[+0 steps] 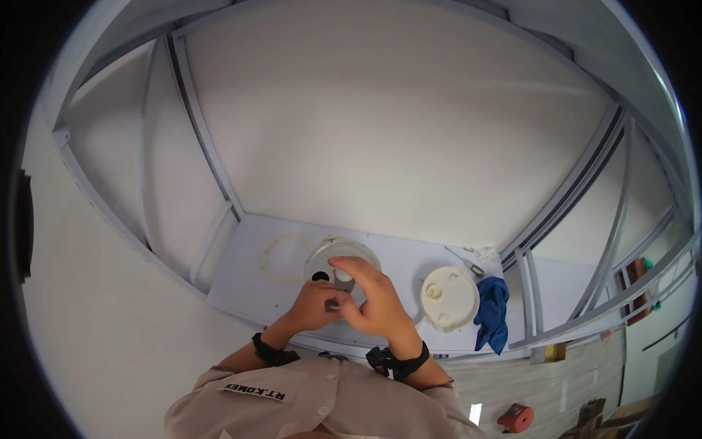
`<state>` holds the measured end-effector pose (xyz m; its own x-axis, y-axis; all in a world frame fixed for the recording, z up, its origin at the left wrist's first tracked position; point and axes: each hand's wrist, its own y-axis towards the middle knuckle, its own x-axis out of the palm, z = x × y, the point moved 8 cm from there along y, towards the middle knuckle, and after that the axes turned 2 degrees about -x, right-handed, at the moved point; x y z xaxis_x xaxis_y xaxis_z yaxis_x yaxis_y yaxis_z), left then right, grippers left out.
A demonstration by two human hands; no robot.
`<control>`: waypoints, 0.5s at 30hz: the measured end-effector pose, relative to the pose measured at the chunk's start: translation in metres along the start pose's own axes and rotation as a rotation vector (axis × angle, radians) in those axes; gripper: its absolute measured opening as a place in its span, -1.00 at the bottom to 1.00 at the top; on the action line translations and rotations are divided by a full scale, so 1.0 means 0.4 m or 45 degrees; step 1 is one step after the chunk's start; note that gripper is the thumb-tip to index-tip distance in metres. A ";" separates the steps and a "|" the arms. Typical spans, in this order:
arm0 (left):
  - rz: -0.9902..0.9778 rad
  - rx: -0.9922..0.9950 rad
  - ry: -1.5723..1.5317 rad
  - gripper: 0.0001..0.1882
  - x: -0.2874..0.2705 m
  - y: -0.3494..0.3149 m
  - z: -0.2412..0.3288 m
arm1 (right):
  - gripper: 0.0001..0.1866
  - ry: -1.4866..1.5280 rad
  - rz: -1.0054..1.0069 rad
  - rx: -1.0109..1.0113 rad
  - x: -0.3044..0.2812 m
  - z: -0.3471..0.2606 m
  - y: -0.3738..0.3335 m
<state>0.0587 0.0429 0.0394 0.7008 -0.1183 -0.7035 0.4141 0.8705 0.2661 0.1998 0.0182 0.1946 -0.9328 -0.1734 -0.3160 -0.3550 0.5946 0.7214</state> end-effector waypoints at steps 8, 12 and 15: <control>0.052 -0.007 0.008 -0.76 -0.002 -0.013 0.015 | -0.26 -0.228 0.067 0.067 -0.019 0.029 -0.027; 0.085 0.015 0.057 -0.77 -0.007 -0.015 0.029 | -0.27 -0.042 0.120 0.065 -0.019 0.037 -0.037; 0.115 0.049 0.069 -0.77 -0.013 -0.016 0.038 | -0.32 -0.018 0.086 0.046 -0.024 0.035 -0.041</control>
<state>0.0612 0.0306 0.0515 0.7043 -0.0136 -0.7097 0.3736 0.8572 0.3544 0.2154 0.0211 0.1769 -0.9535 -0.1208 -0.2762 -0.2884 0.6325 0.7189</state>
